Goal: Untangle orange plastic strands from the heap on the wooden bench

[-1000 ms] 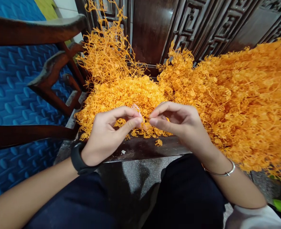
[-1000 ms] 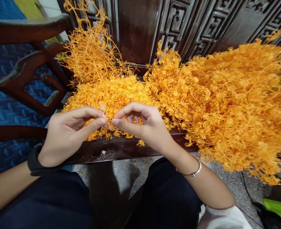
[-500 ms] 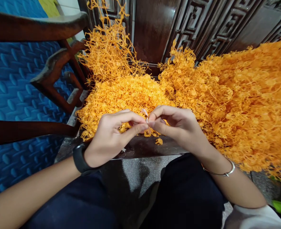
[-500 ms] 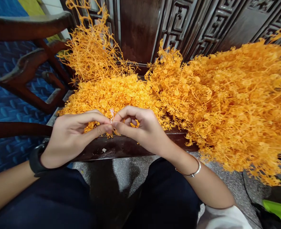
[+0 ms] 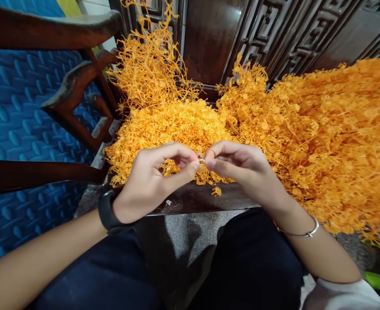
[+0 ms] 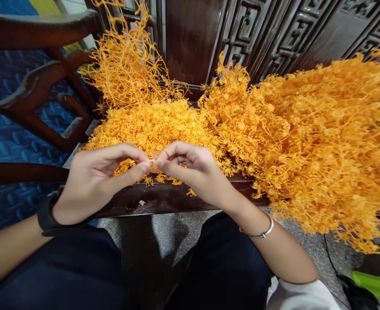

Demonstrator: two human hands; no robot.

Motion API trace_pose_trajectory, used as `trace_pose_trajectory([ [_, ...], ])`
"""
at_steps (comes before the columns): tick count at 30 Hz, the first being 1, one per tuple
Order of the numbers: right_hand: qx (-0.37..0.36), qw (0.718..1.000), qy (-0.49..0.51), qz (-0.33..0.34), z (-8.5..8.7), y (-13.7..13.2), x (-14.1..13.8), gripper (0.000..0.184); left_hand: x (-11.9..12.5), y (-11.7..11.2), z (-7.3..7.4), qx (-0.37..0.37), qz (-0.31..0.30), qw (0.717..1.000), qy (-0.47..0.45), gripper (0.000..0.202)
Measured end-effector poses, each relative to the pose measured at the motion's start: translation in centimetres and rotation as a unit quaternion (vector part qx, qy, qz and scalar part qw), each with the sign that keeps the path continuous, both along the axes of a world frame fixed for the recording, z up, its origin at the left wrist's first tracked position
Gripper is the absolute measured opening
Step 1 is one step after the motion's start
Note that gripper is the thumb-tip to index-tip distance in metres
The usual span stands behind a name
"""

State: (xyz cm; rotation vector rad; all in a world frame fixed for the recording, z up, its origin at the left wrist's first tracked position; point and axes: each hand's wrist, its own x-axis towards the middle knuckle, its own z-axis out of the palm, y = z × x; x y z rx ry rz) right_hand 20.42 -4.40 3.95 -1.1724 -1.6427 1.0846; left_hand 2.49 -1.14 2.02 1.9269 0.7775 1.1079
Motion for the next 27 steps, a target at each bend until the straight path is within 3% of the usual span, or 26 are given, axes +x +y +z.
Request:
trace_pose_trajectory([
  [7,-0.003,0.999,0.042,-0.017,-0.3,0.0,-0.1,0.009,0.1,-0.1,-0.1,-0.032,0.004,0.999,-0.012,0.009],
  [18,0.013,1.000,-0.013,-0.012,-0.3,-0.1,-0.3,0.010,0.2,0.1,0.0,-0.033,-0.002,0.999,-0.002,0.004],
  [27,-0.008,0.999,0.043,0.010,-1.1,0.1,-0.7,0.013,0.2,0.2,0.1,-0.065,-0.008,0.998,-0.015,0.006],
])
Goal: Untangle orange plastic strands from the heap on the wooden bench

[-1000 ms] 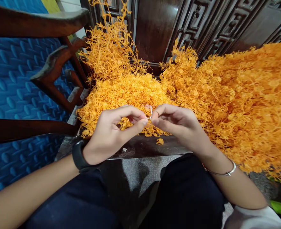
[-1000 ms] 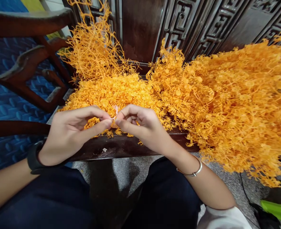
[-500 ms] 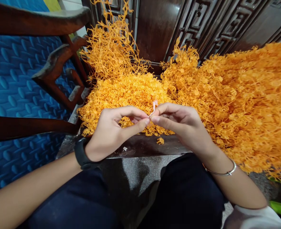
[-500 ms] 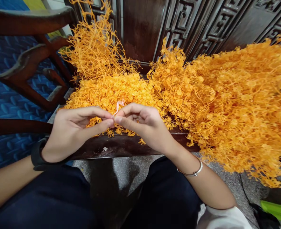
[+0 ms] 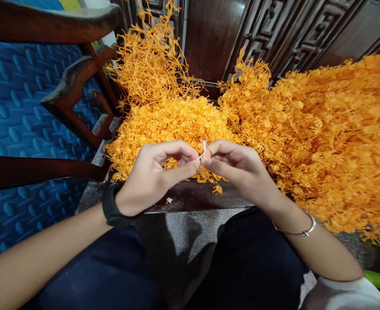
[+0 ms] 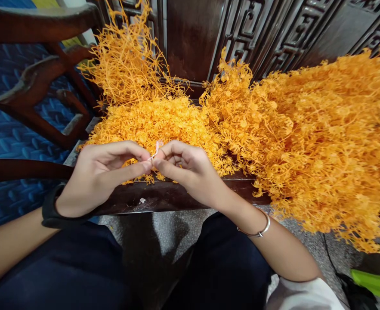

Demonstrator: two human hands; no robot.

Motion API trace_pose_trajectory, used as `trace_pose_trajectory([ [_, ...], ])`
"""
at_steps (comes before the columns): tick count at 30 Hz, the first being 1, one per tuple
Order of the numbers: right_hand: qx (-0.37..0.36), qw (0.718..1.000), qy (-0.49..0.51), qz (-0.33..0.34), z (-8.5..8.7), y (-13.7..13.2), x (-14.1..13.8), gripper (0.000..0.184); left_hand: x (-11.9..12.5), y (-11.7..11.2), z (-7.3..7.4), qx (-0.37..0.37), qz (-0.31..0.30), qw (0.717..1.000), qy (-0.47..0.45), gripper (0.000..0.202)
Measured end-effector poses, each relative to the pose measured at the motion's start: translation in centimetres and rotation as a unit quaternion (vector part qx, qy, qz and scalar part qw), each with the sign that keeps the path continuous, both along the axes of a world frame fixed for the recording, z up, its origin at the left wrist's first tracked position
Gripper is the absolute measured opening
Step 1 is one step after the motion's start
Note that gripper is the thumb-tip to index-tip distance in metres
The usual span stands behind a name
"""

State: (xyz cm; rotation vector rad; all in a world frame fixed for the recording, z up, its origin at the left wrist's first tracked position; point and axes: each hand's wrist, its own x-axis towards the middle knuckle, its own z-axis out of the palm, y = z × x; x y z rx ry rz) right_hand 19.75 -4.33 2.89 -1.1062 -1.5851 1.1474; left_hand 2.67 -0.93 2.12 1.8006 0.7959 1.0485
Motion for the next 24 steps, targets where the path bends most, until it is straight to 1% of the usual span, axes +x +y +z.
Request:
trace_pose_trajectory([
  [4,0.000,1.000,-0.008,-0.006,0.2,0.0,0.0,0.008,-0.1,0.1,0.0,-0.003,0.003,1.000,-0.009,0.005],
  [10,0.001,0.999,-0.017,-0.031,0.4,0.1,0.3,0.009,-0.3,0.3,-0.1,-0.007,0.019,1.000,-0.014,0.003],
  [16,0.019,0.999,0.010,-0.049,0.5,0.0,0.5,0.007,-0.2,0.5,-0.1,-0.035,0.018,0.998,-0.056,0.002],
  [24,0.036,0.995,0.046,-0.082,0.6,0.1,0.9,0.006,-0.1,1.1,-0.6,-0.038,0.057,0.993,-0.094,0.005],
])
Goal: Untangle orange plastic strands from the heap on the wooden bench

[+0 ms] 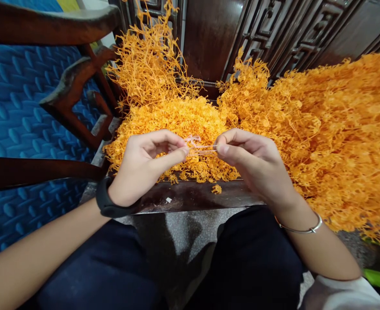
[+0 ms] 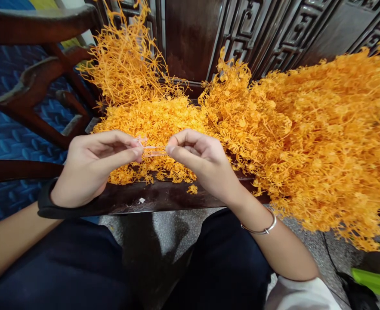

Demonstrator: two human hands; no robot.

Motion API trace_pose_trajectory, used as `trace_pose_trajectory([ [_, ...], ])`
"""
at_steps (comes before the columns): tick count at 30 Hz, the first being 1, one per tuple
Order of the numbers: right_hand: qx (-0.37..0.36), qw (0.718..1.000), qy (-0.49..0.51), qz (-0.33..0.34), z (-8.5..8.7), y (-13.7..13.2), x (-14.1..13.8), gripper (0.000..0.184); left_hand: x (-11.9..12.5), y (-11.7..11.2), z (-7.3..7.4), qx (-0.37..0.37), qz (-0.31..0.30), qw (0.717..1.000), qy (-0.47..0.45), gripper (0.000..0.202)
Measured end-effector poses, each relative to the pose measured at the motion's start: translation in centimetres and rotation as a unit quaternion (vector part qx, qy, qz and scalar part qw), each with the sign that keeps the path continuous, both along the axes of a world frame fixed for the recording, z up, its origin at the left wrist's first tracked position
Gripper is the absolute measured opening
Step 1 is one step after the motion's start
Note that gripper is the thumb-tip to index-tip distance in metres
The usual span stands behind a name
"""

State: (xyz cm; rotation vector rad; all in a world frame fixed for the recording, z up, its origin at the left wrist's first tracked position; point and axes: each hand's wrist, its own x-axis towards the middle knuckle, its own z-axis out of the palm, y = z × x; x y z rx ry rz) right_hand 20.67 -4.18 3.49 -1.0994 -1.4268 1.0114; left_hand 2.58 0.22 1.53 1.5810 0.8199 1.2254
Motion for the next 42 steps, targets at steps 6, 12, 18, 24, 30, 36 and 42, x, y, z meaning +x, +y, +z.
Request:
trace_pose_trajectory([
  [6,0.039,0.998,0.030,-0.037,0.4,0.3,0.9,0.008,-0.7,1.2,-0.7,0.024,0.010,0.999,-0.043,0.010],
  [12,0.153,0.976,0.101,-0.119,1.5,0.7,2.3,0.014,-1.1,1.9,-0.7,0.037,0.027,0.995,-0.084,0.011],
  [18,0.194,0.957,0.162,-0.145,2.0,1.3,3.1,0.018,-1.2,2.3,-0.6,0.046,0.056,0.993,-0.097,0.012],
  [24,0.188,0.942,0.201,-0.194,1.7,2.4,4.8,0.014,-1.6,2.9,-0.6,0.031,0.078,0.991,-0.105,0.015],
  [30,0.172,0.923,0.221,-0.263,0.9,3.9,6.5,0.013,-1.7,3.5,-0.8,0.015,0.096,0.989,-0.111,0.017],
  [36,0.169,0.888,0.250,-0.346,0.0,5.3,8.3,0.015,-2.0,4.7,-1.2,-0.002,0.140,0.979,-0.149,0.010],
  [42,0.174,0.852,0.273,-0.411,-0.5,6.2,9.8,0.020,-2.4,5.8,-1.7,-0.025,0.196,0.970,-0.142,0.017],
])
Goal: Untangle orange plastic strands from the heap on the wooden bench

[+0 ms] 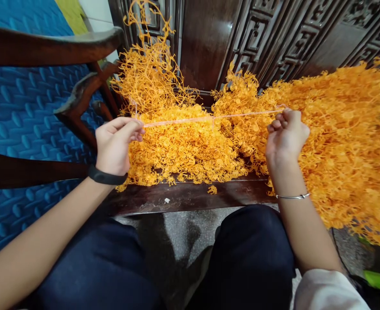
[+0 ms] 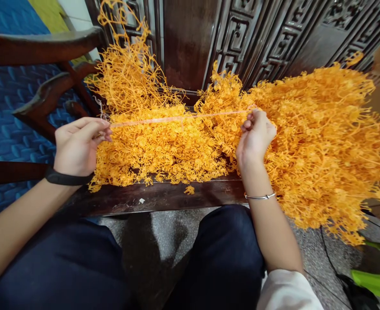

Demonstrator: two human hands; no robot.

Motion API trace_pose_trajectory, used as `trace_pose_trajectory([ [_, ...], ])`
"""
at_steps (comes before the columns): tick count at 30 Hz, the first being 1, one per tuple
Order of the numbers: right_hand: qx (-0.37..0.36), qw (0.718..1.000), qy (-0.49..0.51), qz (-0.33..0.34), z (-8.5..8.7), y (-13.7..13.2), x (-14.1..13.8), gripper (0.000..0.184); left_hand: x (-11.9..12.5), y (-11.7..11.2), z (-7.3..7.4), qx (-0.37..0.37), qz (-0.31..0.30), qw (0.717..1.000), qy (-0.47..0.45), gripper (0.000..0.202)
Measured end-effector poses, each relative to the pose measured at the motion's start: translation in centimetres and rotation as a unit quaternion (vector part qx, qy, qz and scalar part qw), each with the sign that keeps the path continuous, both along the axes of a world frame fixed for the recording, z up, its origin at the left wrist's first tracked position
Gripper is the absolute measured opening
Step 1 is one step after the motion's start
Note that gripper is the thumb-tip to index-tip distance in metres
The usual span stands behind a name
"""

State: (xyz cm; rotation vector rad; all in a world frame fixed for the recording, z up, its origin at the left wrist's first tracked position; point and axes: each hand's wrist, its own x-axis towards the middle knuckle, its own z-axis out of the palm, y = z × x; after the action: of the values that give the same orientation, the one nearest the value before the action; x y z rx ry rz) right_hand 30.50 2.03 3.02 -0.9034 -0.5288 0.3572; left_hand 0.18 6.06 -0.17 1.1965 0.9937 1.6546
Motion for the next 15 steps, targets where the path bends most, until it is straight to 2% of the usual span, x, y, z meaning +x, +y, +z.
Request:
trace_pose_trajectory([
  [7,0.029,0.998,0.001,-0.048,-0.4,0.2,1.2,0.020,-0.7,0.7,-0.5,-0.007,0.020,1.000,0.011,0.013],
  [15,-0.004,0.995,0.004,-0.101,-1.0,0.7,2.1,0.025,-1.6,1.9,-1.0,0.000,0.039,0.997,0.068,0.008],
])
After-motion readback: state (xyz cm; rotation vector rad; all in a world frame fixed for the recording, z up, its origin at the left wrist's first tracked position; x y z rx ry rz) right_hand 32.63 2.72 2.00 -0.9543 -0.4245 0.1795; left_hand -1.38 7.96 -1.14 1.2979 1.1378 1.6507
